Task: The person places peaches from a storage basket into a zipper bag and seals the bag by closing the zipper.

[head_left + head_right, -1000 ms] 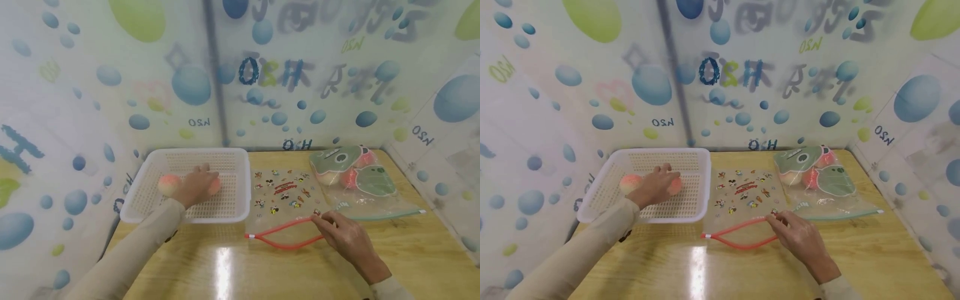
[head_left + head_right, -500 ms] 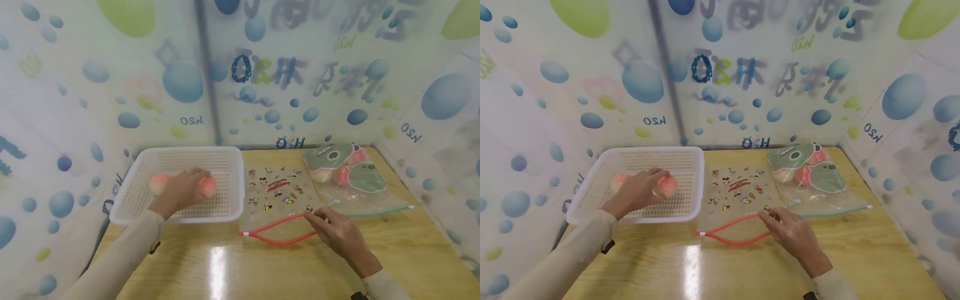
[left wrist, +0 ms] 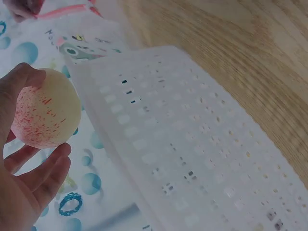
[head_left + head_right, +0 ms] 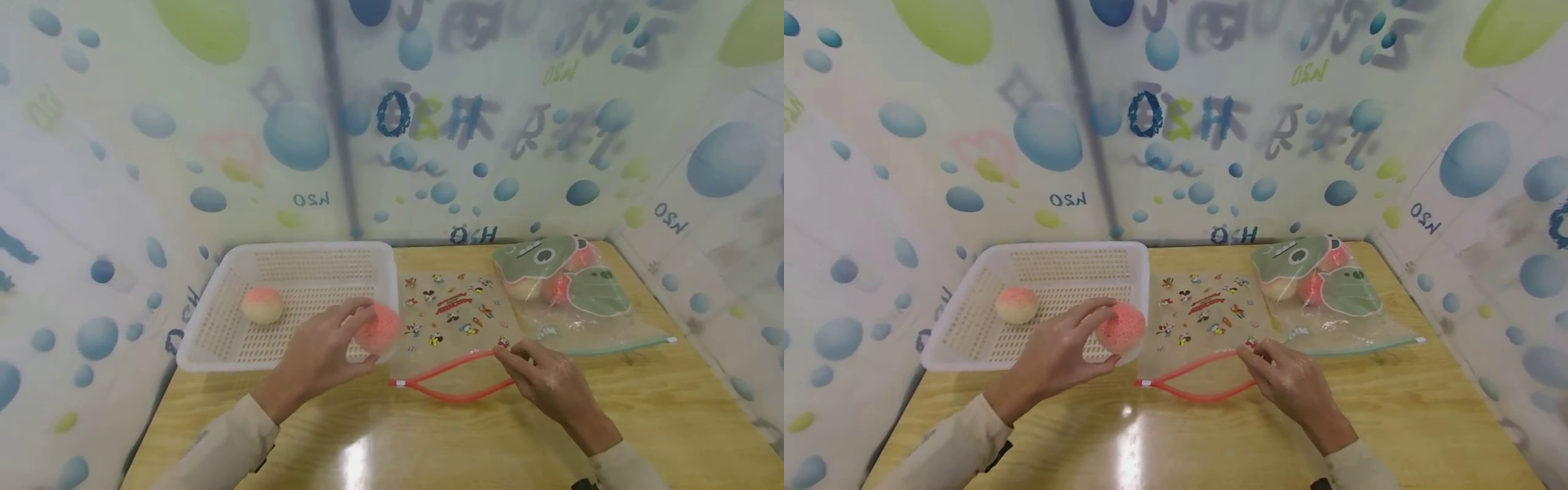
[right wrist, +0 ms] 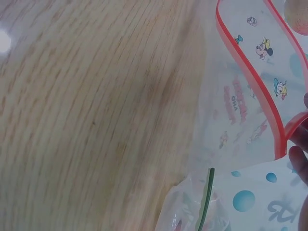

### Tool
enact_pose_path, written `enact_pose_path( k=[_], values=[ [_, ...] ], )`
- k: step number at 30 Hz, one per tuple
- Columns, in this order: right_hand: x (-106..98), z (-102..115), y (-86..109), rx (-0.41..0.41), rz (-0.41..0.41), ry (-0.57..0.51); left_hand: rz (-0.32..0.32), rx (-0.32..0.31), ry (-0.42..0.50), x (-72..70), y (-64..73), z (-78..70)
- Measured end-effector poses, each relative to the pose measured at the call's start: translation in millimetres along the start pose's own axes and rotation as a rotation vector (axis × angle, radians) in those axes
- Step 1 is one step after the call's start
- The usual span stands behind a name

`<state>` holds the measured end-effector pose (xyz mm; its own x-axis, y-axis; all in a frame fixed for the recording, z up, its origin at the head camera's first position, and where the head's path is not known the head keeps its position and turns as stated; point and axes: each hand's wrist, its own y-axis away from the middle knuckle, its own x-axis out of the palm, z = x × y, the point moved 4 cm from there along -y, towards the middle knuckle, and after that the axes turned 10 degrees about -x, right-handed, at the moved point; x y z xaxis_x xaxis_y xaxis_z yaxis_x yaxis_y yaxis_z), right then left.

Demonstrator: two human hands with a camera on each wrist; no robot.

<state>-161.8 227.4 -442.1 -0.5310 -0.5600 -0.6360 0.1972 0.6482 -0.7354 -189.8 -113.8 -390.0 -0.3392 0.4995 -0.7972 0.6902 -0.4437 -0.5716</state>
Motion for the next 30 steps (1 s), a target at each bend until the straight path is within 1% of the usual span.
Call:
enact_pose_path(
  k=[3, 8, 14, 18, 21, 23, 27, 30],
  values=[
    [0, 1, 0.1, 0.01, 0.006, -0.006, -0.001, 0.015, 0.002, 1.4, 0.0, -8.4],
    [0, 1, -1.1, 0.016, 0.006, -0.019, 0.022, 0.029, -0.001, 5.3, 2.0, -14.1],
    [0, 0, -3.1, 0.013, -0.001, -0.023, 0.0, 0.034, 0.004, 6.8, 4.1, -17.8],
    [0, -1, -4.2, 0.02, -0.001, -0.03, -0.006, 0.065, 0.04, 9.6, 7.6, -26.0],
    [1, 0, -4.2, 0.03, 0.004, -0.034, 0.006, 0.096, 0.058, 14.4, 11.1, -38.3],
    [1, 0, -6.2, 0.026, 0.004, -0.037, 0.01, 0.124, 0.05, 17.7, 14.7, -49.6],
    [2, 2, -7.6, 0.03, -0.005, -0.044, 0.032, 0.214, 0.025, 27.4, 22.9, -76.0],
    [2, 3, -10.0, 0.03, -0.009, -0.05, 0.008, 0.278, -0.007, 34.7, 28.2, -89.8]
  ],
)
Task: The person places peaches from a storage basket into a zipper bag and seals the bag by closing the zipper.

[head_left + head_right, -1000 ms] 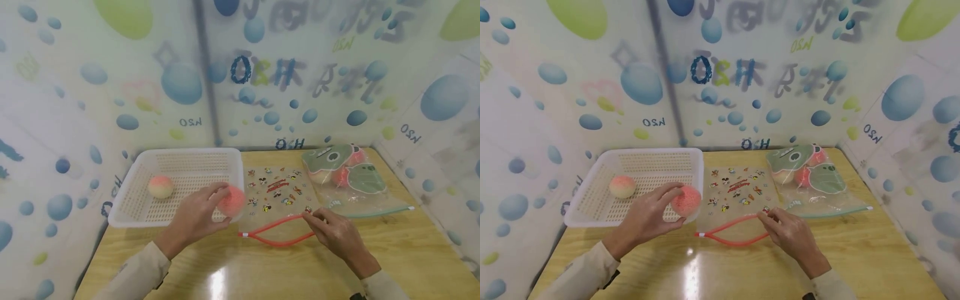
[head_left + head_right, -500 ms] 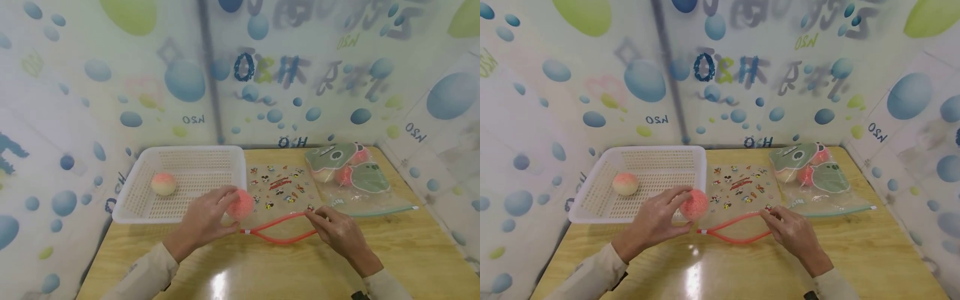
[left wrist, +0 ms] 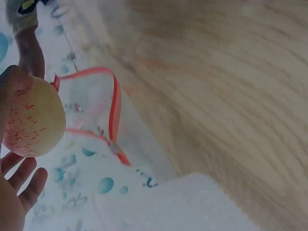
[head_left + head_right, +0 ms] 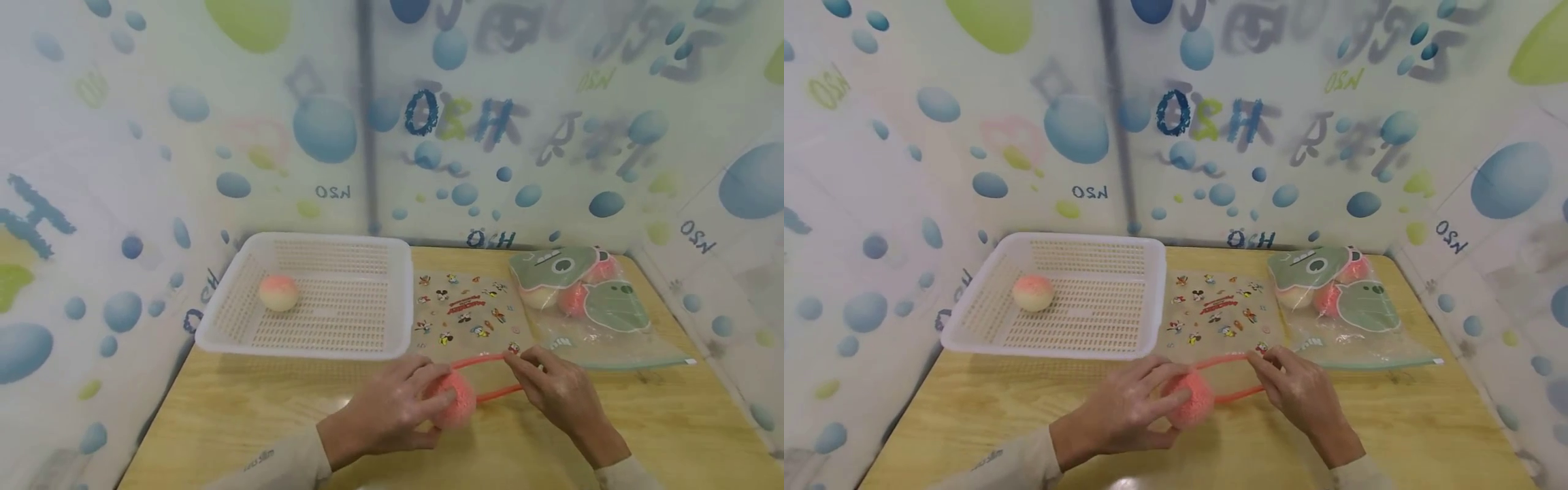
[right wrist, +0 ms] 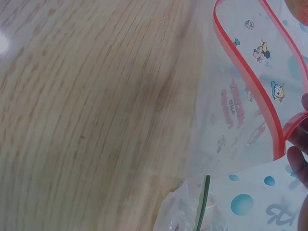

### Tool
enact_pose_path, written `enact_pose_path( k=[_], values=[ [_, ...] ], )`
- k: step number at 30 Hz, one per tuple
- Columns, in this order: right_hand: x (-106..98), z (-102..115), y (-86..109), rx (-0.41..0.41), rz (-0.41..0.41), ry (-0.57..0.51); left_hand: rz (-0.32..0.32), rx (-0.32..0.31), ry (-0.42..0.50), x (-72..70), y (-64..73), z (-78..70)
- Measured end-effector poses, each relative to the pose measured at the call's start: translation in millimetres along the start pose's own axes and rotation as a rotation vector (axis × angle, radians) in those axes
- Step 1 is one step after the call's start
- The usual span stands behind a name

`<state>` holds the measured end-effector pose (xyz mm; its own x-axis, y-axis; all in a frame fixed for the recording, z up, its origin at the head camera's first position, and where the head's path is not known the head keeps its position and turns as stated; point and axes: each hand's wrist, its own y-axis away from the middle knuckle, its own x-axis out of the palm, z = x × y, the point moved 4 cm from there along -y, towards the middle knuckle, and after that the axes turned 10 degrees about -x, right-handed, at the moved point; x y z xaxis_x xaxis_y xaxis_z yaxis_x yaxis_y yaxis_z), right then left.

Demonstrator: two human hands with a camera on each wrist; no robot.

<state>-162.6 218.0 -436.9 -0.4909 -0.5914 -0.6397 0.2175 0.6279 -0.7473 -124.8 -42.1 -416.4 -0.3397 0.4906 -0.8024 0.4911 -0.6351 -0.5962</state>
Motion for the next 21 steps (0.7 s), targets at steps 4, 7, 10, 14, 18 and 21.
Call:
enact_pose_path(
  k=[4, 7, 10, 14, 18, 21],
  values=[
    [0, 2, 1.5, 0.014, 0.0, 0.009, -0.024, 0.06, -0.07, 13.1, -0.3, -10.6],
    [-1, 5, 2.8, 0.011, -0.008, 0.016, 0.005, 0.072, -0.1, 24.2, 2.3, -15.9],
    [-1, 8, 4.2, 0.008, -0.01, 0.02, 0.051, 0.073, -0.107, 34.1, 5.2, -19.4],
    [1, 9, 5.1, 0.01, -0.004, 0.026, 0.128, 0.077, -0.133, 43.5, 1.9, -21.2],
    [1, 9, 4.2, 0.011, -0.003, 0.027, 0.157, 0.1, -0.202, 50.1, -8.2, -22.0],
    [2, 9, 2.5, 0.016, 0.011, 0.01, 0.155, 0.102, -0.228, 53.3, -14.8, -21.2]
  ],
)
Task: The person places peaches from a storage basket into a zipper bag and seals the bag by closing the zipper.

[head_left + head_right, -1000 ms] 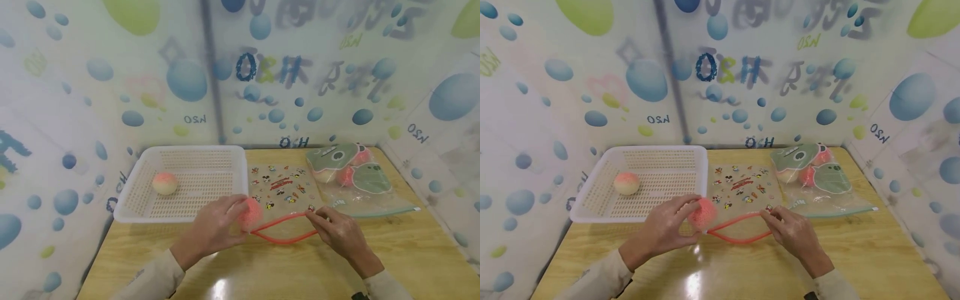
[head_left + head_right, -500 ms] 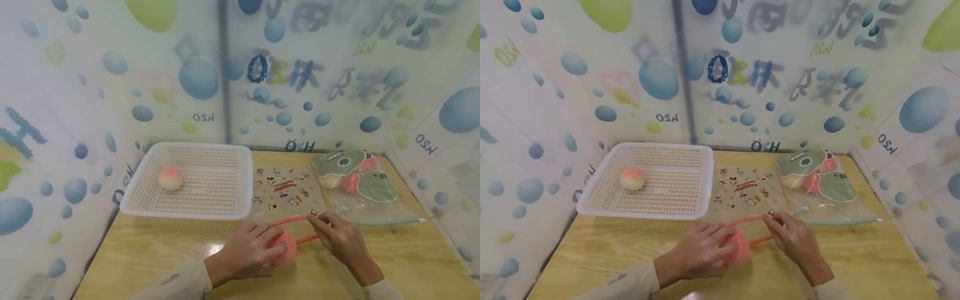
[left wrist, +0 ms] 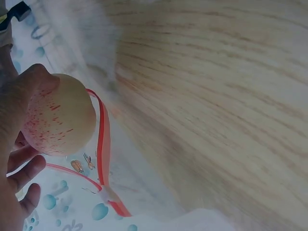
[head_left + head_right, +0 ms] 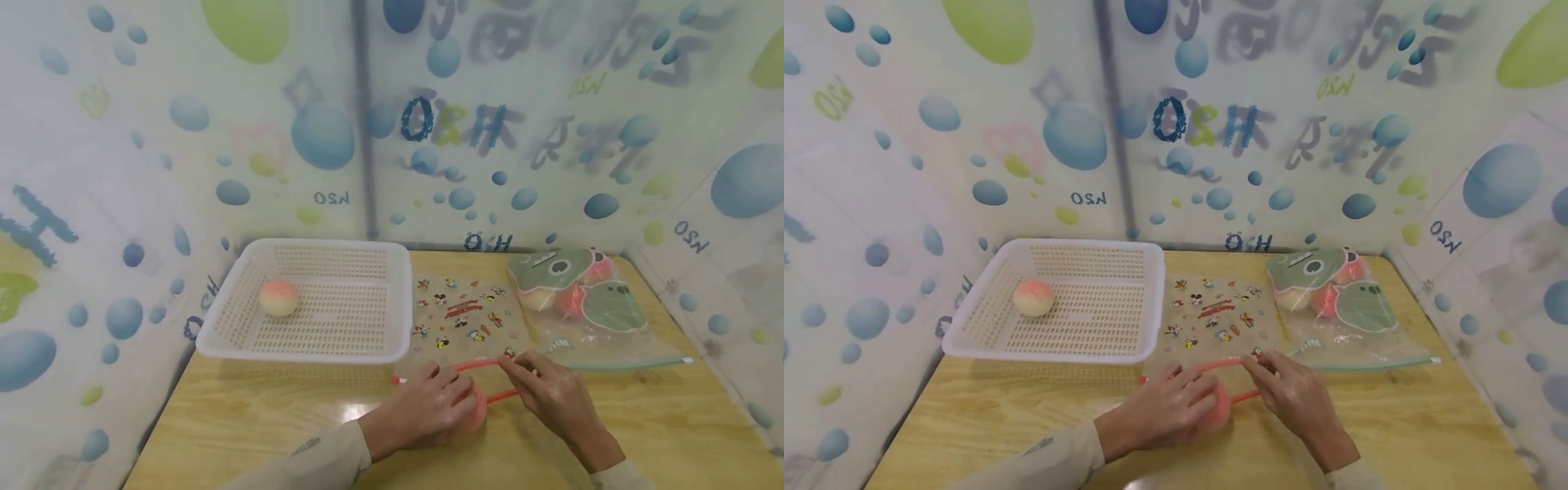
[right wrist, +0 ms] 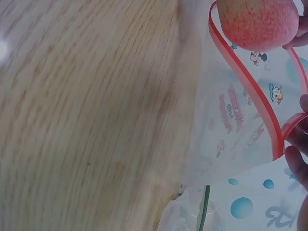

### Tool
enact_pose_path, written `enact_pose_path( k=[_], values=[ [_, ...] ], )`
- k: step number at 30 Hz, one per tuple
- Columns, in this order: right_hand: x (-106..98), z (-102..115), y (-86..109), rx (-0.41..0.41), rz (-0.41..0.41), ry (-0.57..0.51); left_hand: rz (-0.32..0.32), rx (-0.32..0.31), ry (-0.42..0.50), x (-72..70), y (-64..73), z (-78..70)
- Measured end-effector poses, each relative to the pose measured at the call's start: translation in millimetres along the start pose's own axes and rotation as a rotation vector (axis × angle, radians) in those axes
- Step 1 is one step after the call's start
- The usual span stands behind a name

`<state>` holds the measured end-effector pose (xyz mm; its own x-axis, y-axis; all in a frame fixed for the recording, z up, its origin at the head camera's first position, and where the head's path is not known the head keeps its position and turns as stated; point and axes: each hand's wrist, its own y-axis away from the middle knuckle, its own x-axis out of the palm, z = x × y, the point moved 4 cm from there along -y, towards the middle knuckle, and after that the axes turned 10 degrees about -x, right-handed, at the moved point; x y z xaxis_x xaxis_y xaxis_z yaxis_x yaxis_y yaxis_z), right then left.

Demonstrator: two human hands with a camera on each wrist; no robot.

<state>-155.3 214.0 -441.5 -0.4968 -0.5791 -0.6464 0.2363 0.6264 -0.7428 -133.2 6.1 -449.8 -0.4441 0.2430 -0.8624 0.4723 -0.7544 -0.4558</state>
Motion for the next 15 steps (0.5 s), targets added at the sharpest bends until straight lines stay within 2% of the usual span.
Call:
enact_pose_path(
  k=[9, 15],
  values=[
    [3, 0, 0.1, 0.038, 0.123, -0.025, 0.054, 0.002, -0.073, 10.1, -8.7, 0.9],
    [2, 2, 1.2, 0.009, 0.114, 0.004, 0.02, 0.014, -0.066, 15.6, -6.2, -3.3]
  ],
)
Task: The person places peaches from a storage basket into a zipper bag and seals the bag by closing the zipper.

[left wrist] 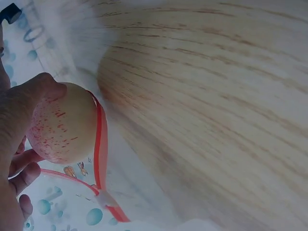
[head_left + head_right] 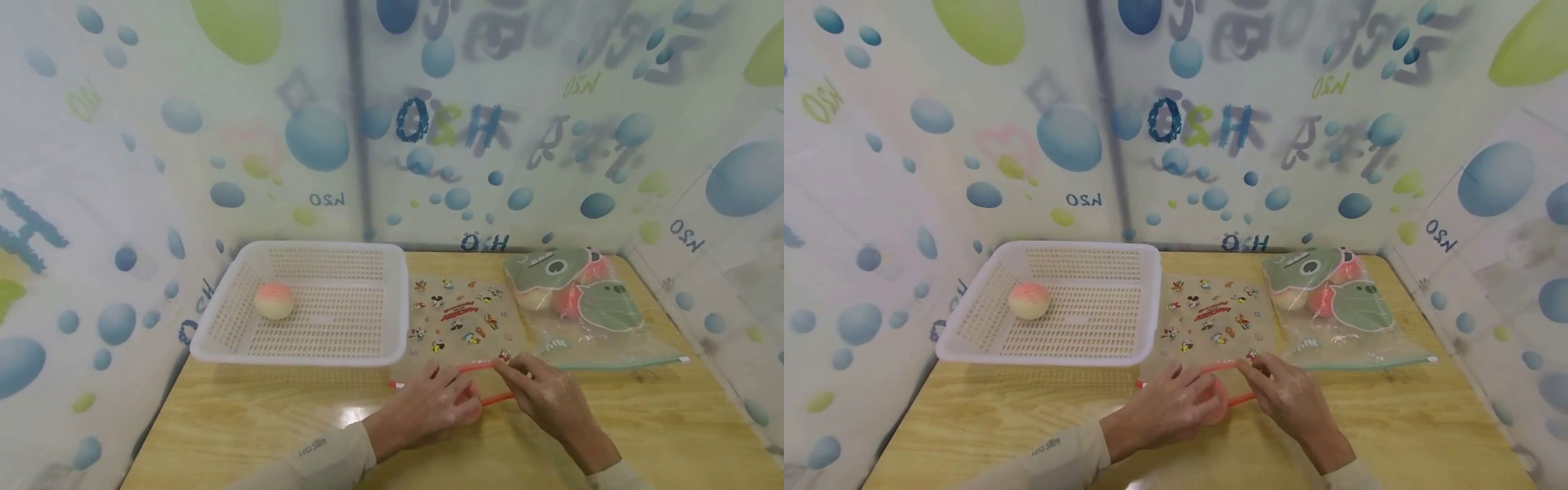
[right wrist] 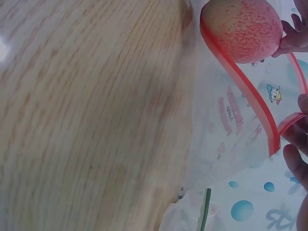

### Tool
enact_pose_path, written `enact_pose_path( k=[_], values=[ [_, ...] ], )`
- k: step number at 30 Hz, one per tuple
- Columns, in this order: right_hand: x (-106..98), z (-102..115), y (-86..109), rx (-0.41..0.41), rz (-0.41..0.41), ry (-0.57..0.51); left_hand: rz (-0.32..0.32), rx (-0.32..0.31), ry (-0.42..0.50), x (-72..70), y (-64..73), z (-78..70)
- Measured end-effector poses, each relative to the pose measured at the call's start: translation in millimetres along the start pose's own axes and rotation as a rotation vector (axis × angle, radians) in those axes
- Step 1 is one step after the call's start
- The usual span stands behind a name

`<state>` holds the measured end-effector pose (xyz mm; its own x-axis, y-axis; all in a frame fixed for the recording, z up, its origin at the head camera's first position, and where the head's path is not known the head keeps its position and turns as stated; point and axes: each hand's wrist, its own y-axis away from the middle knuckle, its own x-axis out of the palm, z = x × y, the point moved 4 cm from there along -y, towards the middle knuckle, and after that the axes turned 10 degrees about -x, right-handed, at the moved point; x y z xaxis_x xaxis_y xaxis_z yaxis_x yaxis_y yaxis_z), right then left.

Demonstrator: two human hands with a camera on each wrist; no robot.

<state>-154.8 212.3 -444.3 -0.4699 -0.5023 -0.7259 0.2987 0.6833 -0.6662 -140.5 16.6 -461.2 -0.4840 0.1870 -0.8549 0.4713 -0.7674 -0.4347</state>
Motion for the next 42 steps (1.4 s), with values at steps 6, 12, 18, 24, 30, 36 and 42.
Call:
enact_pose_path(
  k=[6, 12, 18, 24, 30, 36, 42],
  values=[
    [1, 1, -2.5, -0.006, 0.0, -0.009, -0.025, 0.067, -0.117, 0.0, 5.1, -4.9],
    [3, 0, -6.4, -0.03, -0.048, -0.021, -0.011, 0.105, -0.152, -1.4, 4.7, -11.5],
    [6, -2, -8.8, -0.036, -0.103, -0.032, -0.01, 0.131, -0.097, -4.3, 8.2, -15.3],
    [6, -2, -7.0, -0.02, -0.119, -0.033, -0.034, 0.112, -0.068, -12.4, 12.8, -6.9],
    [1, -4, -6.8, -0.016, -0.133, -0.024, -0.073, 0.128, 0.004, -29.1, 14.3, 13.9],
    [0, -6, -7.2, -0.016, -0.143, -0.032, -0.076, 0.144, 0.028, -39.9, 18.6, 40.3],
    [3, -6, -5.2, 0.003, -0.124, -0.049, -0.017, 0.112, 0.018, -41.6, 25.8, 58.8]
  ],
)
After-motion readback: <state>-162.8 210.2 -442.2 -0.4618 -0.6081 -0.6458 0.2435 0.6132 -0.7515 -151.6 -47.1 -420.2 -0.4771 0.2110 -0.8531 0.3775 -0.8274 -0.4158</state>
